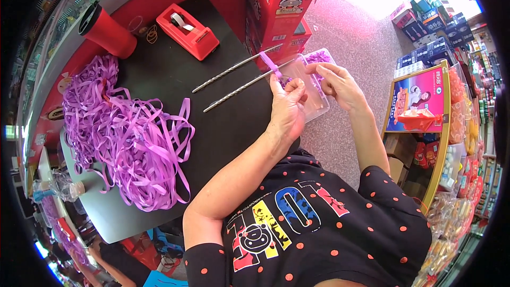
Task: Wrapping purple ribbon around two parallel sticks to create multi-loop bows.
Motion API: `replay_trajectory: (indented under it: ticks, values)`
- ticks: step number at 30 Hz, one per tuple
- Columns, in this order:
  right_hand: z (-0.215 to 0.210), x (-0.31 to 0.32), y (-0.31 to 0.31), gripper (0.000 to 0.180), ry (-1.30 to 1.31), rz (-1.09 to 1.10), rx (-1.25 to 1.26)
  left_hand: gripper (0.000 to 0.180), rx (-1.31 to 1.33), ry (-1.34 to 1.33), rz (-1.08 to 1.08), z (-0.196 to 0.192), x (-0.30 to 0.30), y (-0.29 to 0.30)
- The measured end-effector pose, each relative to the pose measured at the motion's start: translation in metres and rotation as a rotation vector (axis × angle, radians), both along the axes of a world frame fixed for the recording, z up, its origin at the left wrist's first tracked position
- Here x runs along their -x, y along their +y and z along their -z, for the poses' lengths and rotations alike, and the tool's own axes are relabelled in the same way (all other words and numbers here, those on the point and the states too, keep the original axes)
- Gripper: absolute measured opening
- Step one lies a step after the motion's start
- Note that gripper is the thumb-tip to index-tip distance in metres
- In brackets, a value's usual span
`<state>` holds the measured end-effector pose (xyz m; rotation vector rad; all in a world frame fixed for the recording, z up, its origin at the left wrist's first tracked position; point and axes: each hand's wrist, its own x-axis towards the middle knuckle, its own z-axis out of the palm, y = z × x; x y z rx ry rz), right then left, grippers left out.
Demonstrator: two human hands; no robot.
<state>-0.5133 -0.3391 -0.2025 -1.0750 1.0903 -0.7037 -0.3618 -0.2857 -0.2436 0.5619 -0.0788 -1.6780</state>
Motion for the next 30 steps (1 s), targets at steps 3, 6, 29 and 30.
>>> replay_trajectory:
  ticks: [3,6,29,30]
  values:
    - [0.008,-0.004,0.010,0.024,-0.014,-0.039,0.056,0.082,0.060,0.016,-0.003,0.002,-0.001,0.001]
    - [0.012,-0.008,0.016,0.018,-0.045,-0.058,0.134,0.081,0.026,0.005,-0.001,-0.001,0.000,0.001]
    - [-0.017,-0.087,-0.092,0.024,0.587,-0.756,0.526,0.082,-0.026,0.105,0.037,-0.005,-0.003,0.004]
    - [-0.016,-0.088,-0.092,0.024,0.590,-0.759,0.526,0.082,-0.030,0.111,0.037,-0.007,-0.004,0.005]
